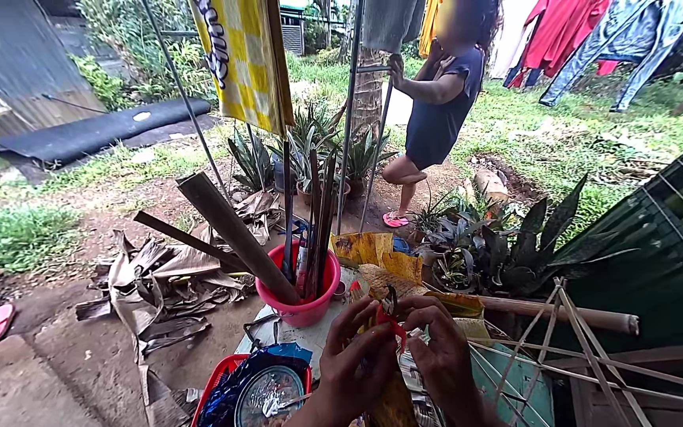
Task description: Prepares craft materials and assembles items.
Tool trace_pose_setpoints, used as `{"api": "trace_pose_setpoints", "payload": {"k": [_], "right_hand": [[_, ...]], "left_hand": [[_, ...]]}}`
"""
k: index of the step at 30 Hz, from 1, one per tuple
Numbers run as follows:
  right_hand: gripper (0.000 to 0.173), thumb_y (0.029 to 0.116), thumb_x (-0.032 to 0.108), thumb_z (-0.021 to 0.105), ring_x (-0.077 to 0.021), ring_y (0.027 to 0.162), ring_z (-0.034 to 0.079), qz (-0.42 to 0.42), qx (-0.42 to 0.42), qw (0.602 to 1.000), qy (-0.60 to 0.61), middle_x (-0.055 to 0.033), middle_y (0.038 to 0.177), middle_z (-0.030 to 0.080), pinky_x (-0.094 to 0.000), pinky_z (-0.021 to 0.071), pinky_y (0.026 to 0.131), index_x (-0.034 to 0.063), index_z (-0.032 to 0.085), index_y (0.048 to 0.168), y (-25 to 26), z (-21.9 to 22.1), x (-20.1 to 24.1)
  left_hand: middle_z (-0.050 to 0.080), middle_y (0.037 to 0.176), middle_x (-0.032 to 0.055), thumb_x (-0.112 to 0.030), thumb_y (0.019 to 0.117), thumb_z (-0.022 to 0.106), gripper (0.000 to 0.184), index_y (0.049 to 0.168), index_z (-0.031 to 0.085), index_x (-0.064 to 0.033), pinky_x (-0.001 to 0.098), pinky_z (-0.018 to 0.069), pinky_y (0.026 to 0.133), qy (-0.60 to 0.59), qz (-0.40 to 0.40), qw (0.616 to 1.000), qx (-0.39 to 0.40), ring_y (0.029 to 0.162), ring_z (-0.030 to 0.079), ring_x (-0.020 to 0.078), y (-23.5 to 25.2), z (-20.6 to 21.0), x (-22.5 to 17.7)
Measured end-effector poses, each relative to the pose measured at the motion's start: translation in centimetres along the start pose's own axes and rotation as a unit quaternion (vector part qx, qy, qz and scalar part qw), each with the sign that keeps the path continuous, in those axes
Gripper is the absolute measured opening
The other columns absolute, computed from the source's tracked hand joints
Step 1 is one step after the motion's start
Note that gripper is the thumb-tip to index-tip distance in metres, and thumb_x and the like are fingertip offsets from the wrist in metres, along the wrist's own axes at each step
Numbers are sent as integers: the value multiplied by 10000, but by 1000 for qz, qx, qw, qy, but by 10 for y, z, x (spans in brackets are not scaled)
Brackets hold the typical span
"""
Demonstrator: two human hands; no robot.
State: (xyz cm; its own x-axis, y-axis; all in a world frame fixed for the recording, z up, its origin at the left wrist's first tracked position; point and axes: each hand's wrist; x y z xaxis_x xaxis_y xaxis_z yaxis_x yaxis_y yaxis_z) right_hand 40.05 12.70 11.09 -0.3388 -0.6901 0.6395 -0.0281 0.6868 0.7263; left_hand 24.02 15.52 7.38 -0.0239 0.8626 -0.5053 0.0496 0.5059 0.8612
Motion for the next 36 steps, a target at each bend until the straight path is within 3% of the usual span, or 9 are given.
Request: {"api": "trace_pose_setpoints", "payload": {"k": [3,6,11,16,20,26,31,36], "right_hand": [[403,890,509,734,-116,1174,605,-9,-6,1000,-5,-35,1212,615,-273,552,940,154,613,1038,0,4,-3],[504,787,509,842,-138,1136,633,-1,-26,1000,14,-52,1222,598,-299,587,909,154,591,1043,-2,11,-9],[419,822,420,836,-150,1152,635,9,-32,999,43,-70,1247,599,-307,590,921,128,619,1029,-4,17,-13],[116,957,207,668,-114,1111,649,6,-55,998,30,-52,1166,651,-248,584,899,106,672,1013,-1,21,-15],[97,1007,176,622,-126,1118,661,4,-52,998,37,-60,1162,673,-255,585,920,100,666,1049,-1,23,-16],[90,977,128,640,-166,1116,671,-13,-33,998,54,-103,1172,672,-302,601,913,70,658,1044,1,26,-23],[90,936,97,672,-152,1081,679,-17,-32,997,61,-100,1121,692,-289,600,895,51,659,1012,4,27,-24],[102,953,99,684,-149,1056,687,-17,1,994,108,-102,1127,691,-285,606,875,46,665,1038,8,22,-29]], "left_hand": [[468,1523,52,-184,921,748,258,1177,714,-181,342,567,1037,25,5,1000,3,1289,593,189,0,-2,1],[454,1519,28,-222,941,730,256,1196,714,-199,305,559,1037,54,11,998,3,1292,581,152,-1,-5,1],[471,1504,5,-211,937,732,231,1168,723,-211,304,561,1031,67,13,998,-12,1278,589,146,-3,-6,3],[481,1489,11,-183,931,734,225,1155,729,-206,298,565,1023,81,16,996,-18,1266,598,141,-2,-5,4],[498,1479,4,-199,938,725,209,1144,736,-237,304,566,1023,78,-10,997,-26,1264,602,143,-3,-5,2],[561,1411,-36,-249,947,711,153,1100,718,-246,317,562,1016,-8,-65,997,-36,1246,609,146,-2,-10,0],[611,1303,9,-116,835,828,517,1307,625,-166,315,619,892,-143,-197,968,-66,1048,689,142,10,-13,-3],[657,1205,6,-104,838,821,290,1120,758,-115,277,613,884,-137,-229,963,-33,1033,680,125,20,-19,-9]]}}
Point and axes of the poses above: each hand's wrist, its own y-axis towards the middle knuckle, its own z-axis out of the palm, x = y × z
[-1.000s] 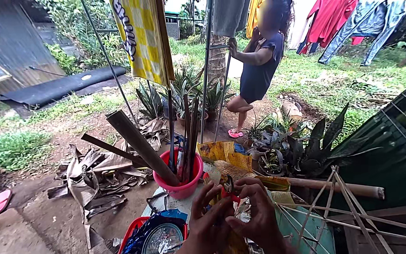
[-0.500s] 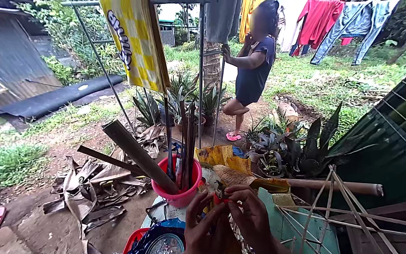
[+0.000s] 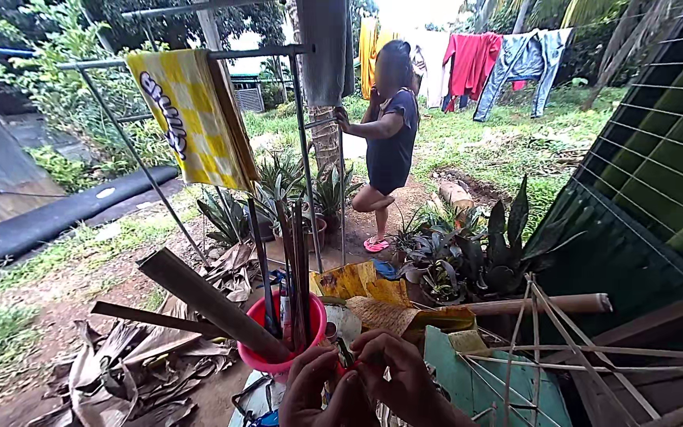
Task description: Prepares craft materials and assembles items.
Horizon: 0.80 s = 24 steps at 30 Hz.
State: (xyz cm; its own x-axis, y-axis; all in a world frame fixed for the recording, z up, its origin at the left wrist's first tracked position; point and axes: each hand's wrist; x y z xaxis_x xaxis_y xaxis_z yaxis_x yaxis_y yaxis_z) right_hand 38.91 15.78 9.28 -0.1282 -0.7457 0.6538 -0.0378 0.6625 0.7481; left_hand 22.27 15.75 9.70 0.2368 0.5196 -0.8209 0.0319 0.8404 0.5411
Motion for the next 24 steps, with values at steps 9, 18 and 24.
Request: {"api": "trace_pose_setpoints", "payload": {"k": [9,18,24], "right_hand": [[125,978,106,685,-72,977,683,80,124,975,165,-50,1038,721,-258,573,899,13,700,1060,17,-22,-6],[129,923,28,727,-30,927,701,99,262,908,311,9,997,752,-229,580,862,36,722,1052,53,-40,-32],[140,929,64,726,-22,921,689,67,334,872,352,6,1001,743,-215,566,815,49,731,1068,71,-41,-53]], "left_hand": [[696,1148,6,-114,850,809,277,1118,740,-138,285,605,882,-41,-33,998,23,1002,693,123,-4,-1,-7],[700,1130,1,-144,857,812,287,1138,749,-140,272,599,888,-53,-27,997,46,994,691,113,-3,4,-7],[676,1222,5,-274,914,765,342,1226,708,-147,272,573,939,-111,-25,990,87,1069,669,108,0,3,0]]}}
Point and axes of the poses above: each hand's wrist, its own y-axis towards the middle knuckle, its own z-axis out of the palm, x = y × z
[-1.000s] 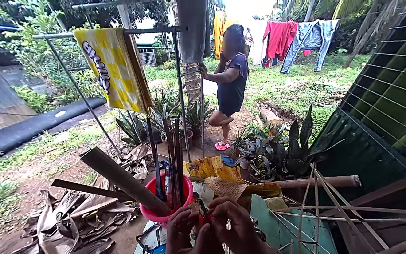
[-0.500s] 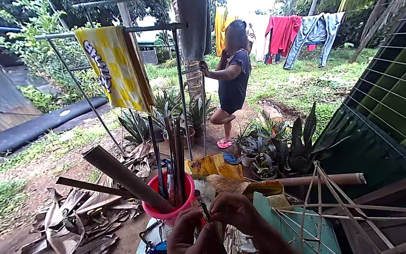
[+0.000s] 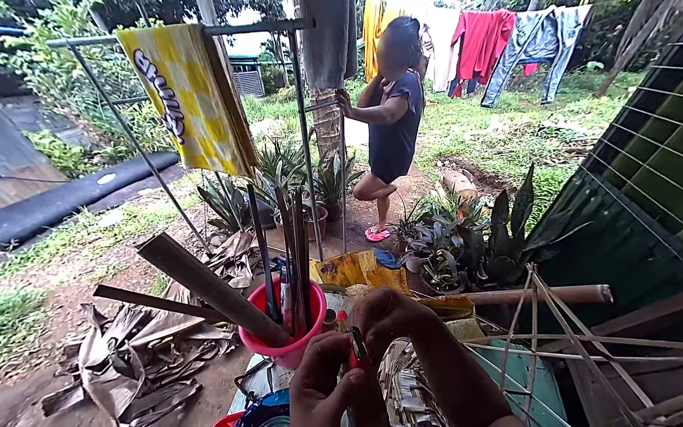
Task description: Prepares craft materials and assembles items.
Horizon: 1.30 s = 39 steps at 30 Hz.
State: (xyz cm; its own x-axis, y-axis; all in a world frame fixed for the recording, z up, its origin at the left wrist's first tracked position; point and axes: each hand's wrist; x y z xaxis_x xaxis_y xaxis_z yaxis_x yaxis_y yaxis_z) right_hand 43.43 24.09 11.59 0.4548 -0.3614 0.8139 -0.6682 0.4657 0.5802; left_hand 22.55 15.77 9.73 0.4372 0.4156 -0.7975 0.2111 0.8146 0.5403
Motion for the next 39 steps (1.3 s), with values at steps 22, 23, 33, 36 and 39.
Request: {"api": "trace_pose_setpoints", "payload": {"k": [22,23,33,36,39], "right_hand": [[200,926,122,748,-129,1065,628,9,72,967,-244,-113,1059,693,-285,514,954,-33,713,1048,8,-6,50],[191,928,116,745,-144,1098,627,9,72,965,-252,-121,1088,690,-303,514,981,-29,713,1050,8,-4,51],[149,930,161,751,-214,1245,585,-6,76,954,-289,-94,1120,706,-404,468,1091,36,730,1009,7,-1,60],[109,921,129,754,-215,1241,599,-17,79,953,-291,-70,1085,724,-456,460,1114,42,737,985,8,3,63],[110,933,128,743,-213,1264,589,-34,81,952,-293,-66,1076,730,-452,448,1127,36,732,993,11,8,66]], "left_hand": [[700,1127,61,-69,918,725,332,1170,514,-111,354,569,936,-121,-298,931,171,1030,698,164,50,-25,-8],[709,1130,59,-60,929,709,342,1196,502,-108,344,565,939,-125,-302,927,183,1027,700,155,51,-25,-8],[697,1210,45,-8,973,609,598,1472,292,-105,334,535,1004,-132,-304,903,273,1087,686,135,62,-22,-13],[647,1295,47,-25,981,621,694,1555,237,-88,352,528,1027,-145,-288,893,315,1126,663,144,66,-24,-11],[637,1333,-3,-85,995,639,609,1522,333,-95,313,510,1045,-159,-256,872,387,1175,635,102,76,-28,-7]]}}
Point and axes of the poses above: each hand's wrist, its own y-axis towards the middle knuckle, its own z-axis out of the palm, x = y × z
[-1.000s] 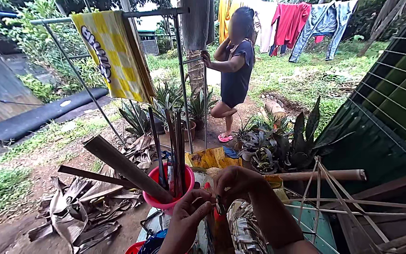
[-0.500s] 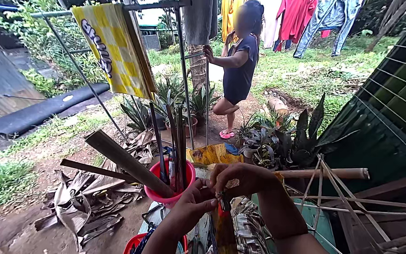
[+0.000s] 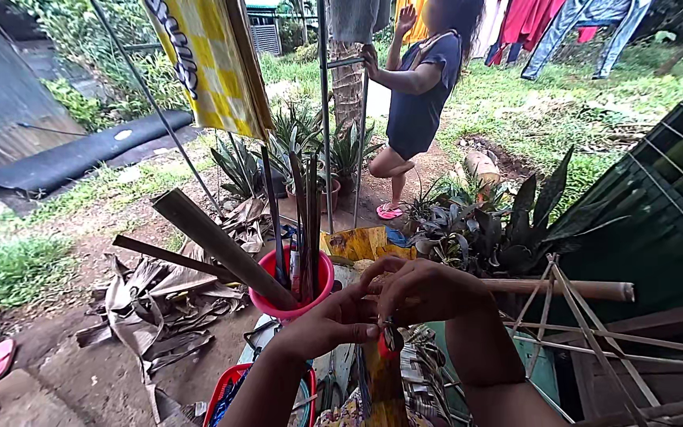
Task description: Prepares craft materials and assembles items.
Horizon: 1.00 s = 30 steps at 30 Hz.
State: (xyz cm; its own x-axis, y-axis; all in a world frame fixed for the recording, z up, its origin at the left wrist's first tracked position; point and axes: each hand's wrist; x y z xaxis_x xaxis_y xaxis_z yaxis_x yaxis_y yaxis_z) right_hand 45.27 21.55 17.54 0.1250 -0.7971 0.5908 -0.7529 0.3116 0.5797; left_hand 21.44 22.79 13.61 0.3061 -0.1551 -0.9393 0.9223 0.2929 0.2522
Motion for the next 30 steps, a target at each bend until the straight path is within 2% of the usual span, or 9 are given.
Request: {"api": "trace_pose_setpoints", "payload": {"k": [2,5,9,12,16,20,22,26,30], "right_hand": [[115,942,127,739,-217,1249,608,-14,-8,1000,-4,-70,1052,739,-468,441,1136,30,730,1003,2,2,1],[133,961,154,716,-167,1197,615,-20,-17,999,-19,-57,1037,730,-401,445,1115,41,732,1029,3,3,5],[128,955,149,724,-194,1254,597,-23,-25,999,-20,-65,1069,736,-414,433,1137,43,737,1026,6,2,10],[144,959,147,713,-211,1257,588,-16,-9,1000,-18,-93,1105,728,-407,440,1119,37,755,1042,11,2,10],[167,971,168,696,-202,1225,615,-29,14,999,15,-97,1090,735,-389,470,1087,20,752,1029,18,3,6],[154,968,136,696,-214,1220,618,-33,13,999,15,-118,1120,723,-374,491,1066,11,744,1044,21,3,7],[166,975,136,692,-218,1228,620,-29,2,1000,7,-126,1146,720,-373,501,1064,3,741,1060,25,2,8],[218,1032,170,611,-179,1207,637,24,-113,993,37,-114,1213,700,-362,530,1042,2,686,1150,19,-1,10],[165,1032,126,582,-69,889,701,98,-342,934,44,1,990,731,-278,606,831,48,690,1130,-6,33,9]], "left_hand": [[626,1346,-16,-139,1004,641,557,1495,384,-94,292,495,1042,3,14,998,66,1192,609,76,5,-11,2],[673,1232,-86,-216,1012,643,379,1371,532,-166,211,509,949,2,15,993,114,1097,618,-8,9,-18,6],[682,1162,-139,-215,1022,626,284,1306,611,-211,167,508,915,-18,17,988,150,1051,615,-56,12,-18,3],[668,1108,-174,-217,1016,635,197,1212,649,-238,144,506,880,-13,19,988,154,1014,604,-80,14,-19,3],[674,1137,-186,-211,1011,639,215,1219,665,-260,153,510,915,-20,-2,989,148,1049,608,-81,13,-15,-1],[667,1041,-206,-226,1001,655,121,1100,694,-283,131,507,855,-19,7,990,142,980,602,-94,17,-14,-1],[681,1042,-195,-266,990,672,89,1070,702,-294,158,517,876,5,13,993,121,990,615,-76,18,-14,0],[709,1234,-1,-220,1029,613,253,1270,682,-186,333,523,1023,-5,18,993,116,1146,659,109,11,-19,8],[718,1195,21,-263,1025,619,231,1225,713,-196,353,531,1001,16,31,999,8,1110,670,133,-15,-22,15]]}}
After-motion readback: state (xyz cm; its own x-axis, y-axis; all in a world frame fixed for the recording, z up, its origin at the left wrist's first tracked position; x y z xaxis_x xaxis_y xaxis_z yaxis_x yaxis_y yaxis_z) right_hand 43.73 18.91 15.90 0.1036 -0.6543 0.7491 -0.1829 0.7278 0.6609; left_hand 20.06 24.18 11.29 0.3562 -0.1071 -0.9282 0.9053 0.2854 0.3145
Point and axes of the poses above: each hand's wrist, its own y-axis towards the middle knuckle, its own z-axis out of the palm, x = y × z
